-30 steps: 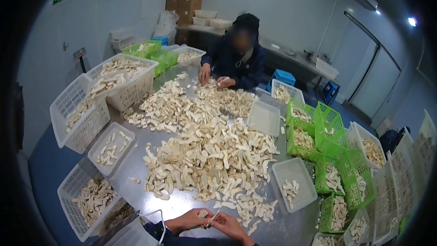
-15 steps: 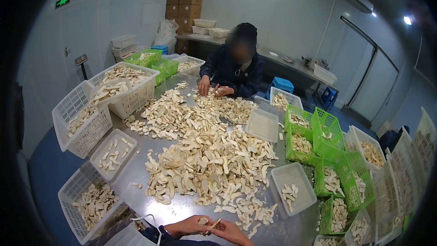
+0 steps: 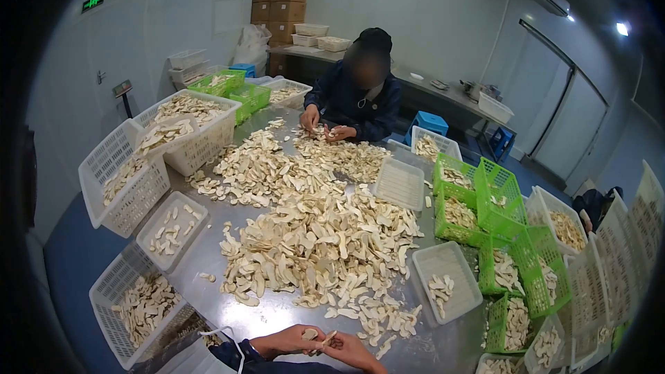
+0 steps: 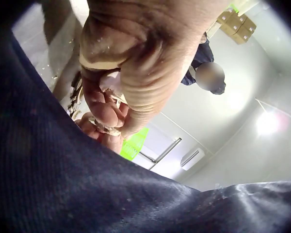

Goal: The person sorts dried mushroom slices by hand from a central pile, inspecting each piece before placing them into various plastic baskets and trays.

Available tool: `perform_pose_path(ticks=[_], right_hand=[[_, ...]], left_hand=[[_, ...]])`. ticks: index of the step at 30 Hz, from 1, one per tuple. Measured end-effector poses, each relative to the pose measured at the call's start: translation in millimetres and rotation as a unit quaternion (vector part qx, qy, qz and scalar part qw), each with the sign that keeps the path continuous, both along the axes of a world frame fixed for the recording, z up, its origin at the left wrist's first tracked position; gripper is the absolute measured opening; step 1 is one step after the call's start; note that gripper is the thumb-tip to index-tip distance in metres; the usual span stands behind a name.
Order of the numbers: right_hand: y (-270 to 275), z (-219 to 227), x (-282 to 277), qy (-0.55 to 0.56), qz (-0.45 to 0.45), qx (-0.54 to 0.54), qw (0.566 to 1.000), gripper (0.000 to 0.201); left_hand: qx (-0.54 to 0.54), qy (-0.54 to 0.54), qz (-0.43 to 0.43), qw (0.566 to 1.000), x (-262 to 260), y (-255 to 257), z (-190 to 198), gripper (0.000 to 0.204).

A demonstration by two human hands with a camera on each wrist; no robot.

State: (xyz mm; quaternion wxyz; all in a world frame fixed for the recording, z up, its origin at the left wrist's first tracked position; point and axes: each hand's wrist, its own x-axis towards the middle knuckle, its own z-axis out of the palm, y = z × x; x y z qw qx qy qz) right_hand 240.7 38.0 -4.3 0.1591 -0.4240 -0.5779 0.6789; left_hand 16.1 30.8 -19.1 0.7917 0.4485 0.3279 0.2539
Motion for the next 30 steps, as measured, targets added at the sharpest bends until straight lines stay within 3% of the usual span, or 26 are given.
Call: perform_pose_path(ticks=[8,30], right_hand=[[3,-9,-5,0.067,-0.080,-0.010,0.995,0.017],[10,4,-11,0.054,-0.101,-0.029,0.993,0.014]], left_hand=[[0.000,-0.006,0.078,0.997,3,1,3,0.027],[-0.001,-0.014,0.076,0.997,-1,11,16,0.029]])
